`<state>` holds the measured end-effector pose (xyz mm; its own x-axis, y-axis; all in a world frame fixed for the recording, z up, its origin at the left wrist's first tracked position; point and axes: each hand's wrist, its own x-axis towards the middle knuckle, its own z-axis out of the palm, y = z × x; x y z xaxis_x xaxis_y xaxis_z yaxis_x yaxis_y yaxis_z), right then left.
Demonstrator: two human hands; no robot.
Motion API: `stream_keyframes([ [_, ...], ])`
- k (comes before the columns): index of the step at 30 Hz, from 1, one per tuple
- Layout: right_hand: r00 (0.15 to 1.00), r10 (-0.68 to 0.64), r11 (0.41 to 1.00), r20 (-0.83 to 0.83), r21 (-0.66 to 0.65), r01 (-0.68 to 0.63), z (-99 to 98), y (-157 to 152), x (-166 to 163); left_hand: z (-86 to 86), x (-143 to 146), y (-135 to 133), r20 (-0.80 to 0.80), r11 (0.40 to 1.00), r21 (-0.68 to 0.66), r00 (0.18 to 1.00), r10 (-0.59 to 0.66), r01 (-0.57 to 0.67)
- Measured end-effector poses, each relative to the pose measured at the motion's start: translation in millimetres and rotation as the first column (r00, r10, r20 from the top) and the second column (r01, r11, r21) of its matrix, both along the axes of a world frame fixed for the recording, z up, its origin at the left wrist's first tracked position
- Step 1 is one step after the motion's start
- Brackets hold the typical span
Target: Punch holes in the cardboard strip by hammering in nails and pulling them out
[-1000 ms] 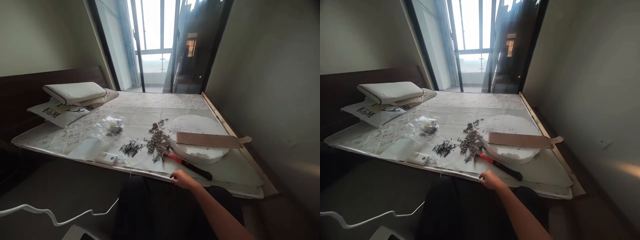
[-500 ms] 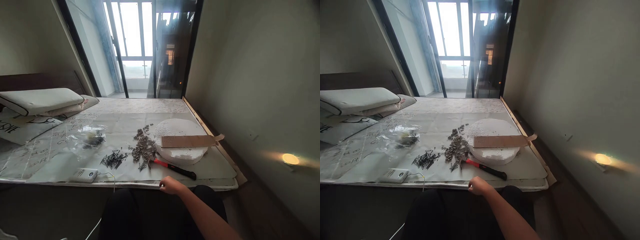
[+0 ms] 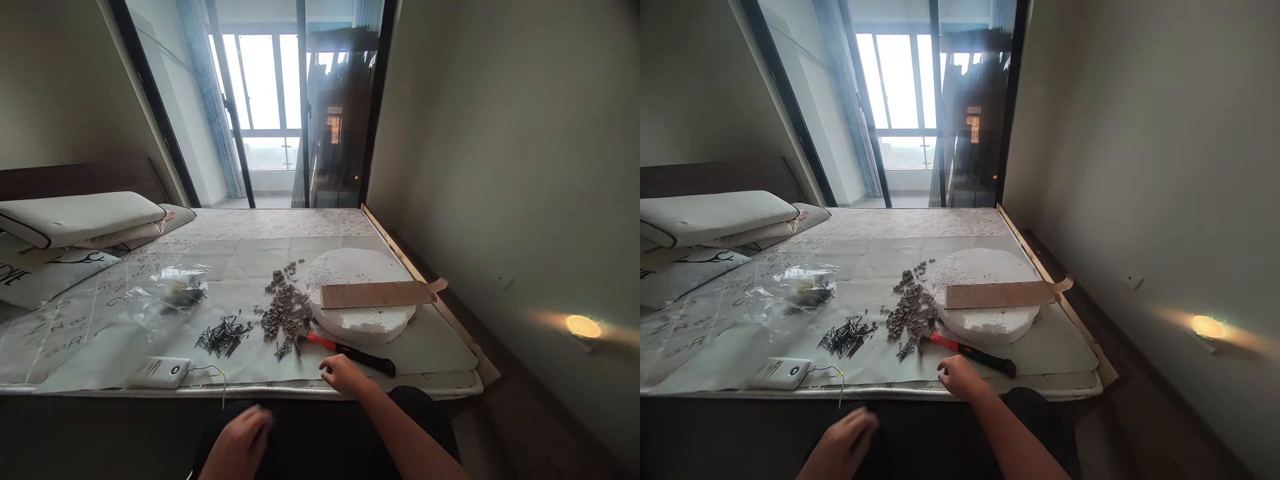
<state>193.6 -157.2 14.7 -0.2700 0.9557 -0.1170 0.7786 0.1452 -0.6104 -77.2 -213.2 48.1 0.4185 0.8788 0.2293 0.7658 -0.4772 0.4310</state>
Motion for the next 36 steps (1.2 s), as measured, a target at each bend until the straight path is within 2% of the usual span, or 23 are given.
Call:
stream_keyframes([
  [3, 1.0, -0.022, 1.0, 0.013, -0.003, 0.022, -5.8, 1, 4, -4.1, 49, 79, -0.135, 0.989, -0.145, 0.991, 0.012, -0.032],
  [5, 0.998, -0.048, 0.999, 0.032, -0.002, 0.048, -9.5, 1, 10, -13.4, 66, 124, -0.277, 0.979, -0.153, 0.957, 0.085, -0.131],
  [7, 0.993, -0.097, 0.995, 0.064, 0.004, 0.097, -13.5, 2, 18, -26.6, 68, 153, -0.385, 0.958, -0.171, 0.91, 0.151, -0.231],
  [9, 0.98, -0.166, 0.986, 0.111, 0.01, 0.166, -18.5, 5, 28, -40.3, 63, 168, -0.443, 0.942, -0.173, 0.877, 0.185, -0.287],
  [14, 0.934, -0.286, 0.956, 0.214, -0.002, 0.294, -34.7, 16, 46, -64.4, 54, 176, -0.512, 0.937, -0.223, 0.85, 0.123, -0.269],
  [17, 0.933, -0.28, 0.956, 0.228, -0.027, 0.293, -40.5, 19, 48, -73.5, 56, 180, -0.503, 0.928, -0.264, 0.858, 0.101, -0.264],
  [20, 0.943, -0.254, 0.963, 0.213, -0.036, 0.267, -41.4, 19, 47, -80.5, 57, 185, -0.475, 0.919, -0.272, 0.87, 0.131, -0.287],
  [30, 0.96, -0.233, 0.97, 0.153, -0.031, 0.241, -39.3, 21, 46, -91.5, 48, 195, -0.414, 0.896, -0.325, 0.897, 0.154, -0.303],
  [36, 0.967, -0.216, 0.975, 0.136, -0.026, 0.222, -38.1, 22, 43, -92.3, 57, 194, -0.421, 0.892, -0.303, 0.887, 0.191, -0.336],
])
